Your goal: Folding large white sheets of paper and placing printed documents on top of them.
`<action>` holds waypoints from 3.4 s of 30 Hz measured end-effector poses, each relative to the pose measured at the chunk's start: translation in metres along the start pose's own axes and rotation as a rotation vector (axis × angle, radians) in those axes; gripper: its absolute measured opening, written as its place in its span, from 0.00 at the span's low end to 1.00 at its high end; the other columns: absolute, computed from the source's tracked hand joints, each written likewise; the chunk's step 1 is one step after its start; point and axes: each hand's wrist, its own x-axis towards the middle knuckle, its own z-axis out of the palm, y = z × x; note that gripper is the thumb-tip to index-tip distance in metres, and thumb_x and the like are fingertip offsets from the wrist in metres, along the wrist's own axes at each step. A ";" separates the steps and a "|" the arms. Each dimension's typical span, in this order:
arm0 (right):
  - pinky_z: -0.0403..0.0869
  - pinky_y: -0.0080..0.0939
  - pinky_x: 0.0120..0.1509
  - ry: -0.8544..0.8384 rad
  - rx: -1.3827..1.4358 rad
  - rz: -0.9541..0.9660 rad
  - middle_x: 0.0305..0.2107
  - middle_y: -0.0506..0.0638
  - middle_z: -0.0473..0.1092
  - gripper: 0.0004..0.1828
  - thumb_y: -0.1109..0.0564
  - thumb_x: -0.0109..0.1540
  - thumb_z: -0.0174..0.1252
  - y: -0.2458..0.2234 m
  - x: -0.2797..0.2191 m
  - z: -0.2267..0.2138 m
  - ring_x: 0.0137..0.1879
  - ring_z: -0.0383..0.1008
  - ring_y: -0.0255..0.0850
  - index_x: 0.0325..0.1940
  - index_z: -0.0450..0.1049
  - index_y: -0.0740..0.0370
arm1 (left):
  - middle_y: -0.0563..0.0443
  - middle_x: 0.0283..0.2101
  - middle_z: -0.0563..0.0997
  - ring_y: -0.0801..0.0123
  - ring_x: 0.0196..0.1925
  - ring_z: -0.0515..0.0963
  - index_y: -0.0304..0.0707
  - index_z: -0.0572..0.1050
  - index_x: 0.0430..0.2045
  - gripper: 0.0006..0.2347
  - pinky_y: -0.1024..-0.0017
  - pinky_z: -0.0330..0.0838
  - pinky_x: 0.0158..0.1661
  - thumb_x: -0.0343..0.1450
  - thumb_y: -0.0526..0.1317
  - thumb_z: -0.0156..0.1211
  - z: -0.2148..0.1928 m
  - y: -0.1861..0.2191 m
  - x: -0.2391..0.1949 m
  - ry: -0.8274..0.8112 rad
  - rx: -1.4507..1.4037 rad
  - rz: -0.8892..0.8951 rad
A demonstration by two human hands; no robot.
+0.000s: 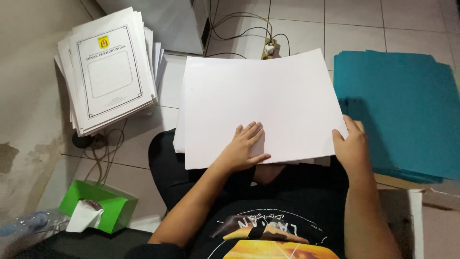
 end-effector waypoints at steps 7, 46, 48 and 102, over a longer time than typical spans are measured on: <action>0.73 0.36 0.46 -0.162 0.952 0.465 0.48 0.53 0.75 0.21 0.60 0.67 0.50 0.003 0.021 -0.021 0.45 0.75 0.38 0.65 0.71 0.59 | 0.34 0.72 0.61 0.42 0.75 0.56 0.24 0.62 0.63 0.28 0.38 0.48 0.68 0.75 0.51 0.55 0.004 0.003 0.002 0.002 -0.039 -0.028; 0.34 0.50 0.85 -0.614 0.148 -0.479 0.76 0.63 0.46 0.38 0.36 0.73 0.34 -0.075 -0.020 0.132 0.81 0.43 0.54 0.81 0.44 0.61 | 0.39 0.67 0.68 0.47 0.69 0.69 0.39 0.60 0.69 0.24 0.53 0.65 0.63 0.80 0.51 0.36 -0.047 -0.053 -0.032 0.522 -1.599 -0.420; 0.36 0.53 0.84 -0.503 -0.170 -0.551 0.76 0.59 0.47 0.39 0.34 0.73 0.27 -0.074 -0.029 0.140 0.81 0.44 0.51 0.81 0.45 0.60 | 0.38 0.73 0.57 0.44 0.74 0.60 0.41 0.44 0.76 0.36 0.53 0.56 0.67 0.76 0.65 0.27 -0.099 -0.054 -0.057 0.734 -1.541 -0.398; 0.41 0.54 0.80 -0.547 -0.451 -0.759 0.78 0.63 0.39 0.39 0.39 0.72 0.27 -0.057 -0.059 0.135 0.81 0.40 0.54 0.81 0.38 0.66 | 0.46 0.78 0.52 0.52 0.80 0.48 0.42 0.51 0.75 0.27 0.40 0.39 0.72 0.79 0.49 0.25 -0.003 -0.149 0.193 -0.130 0.412 -0.412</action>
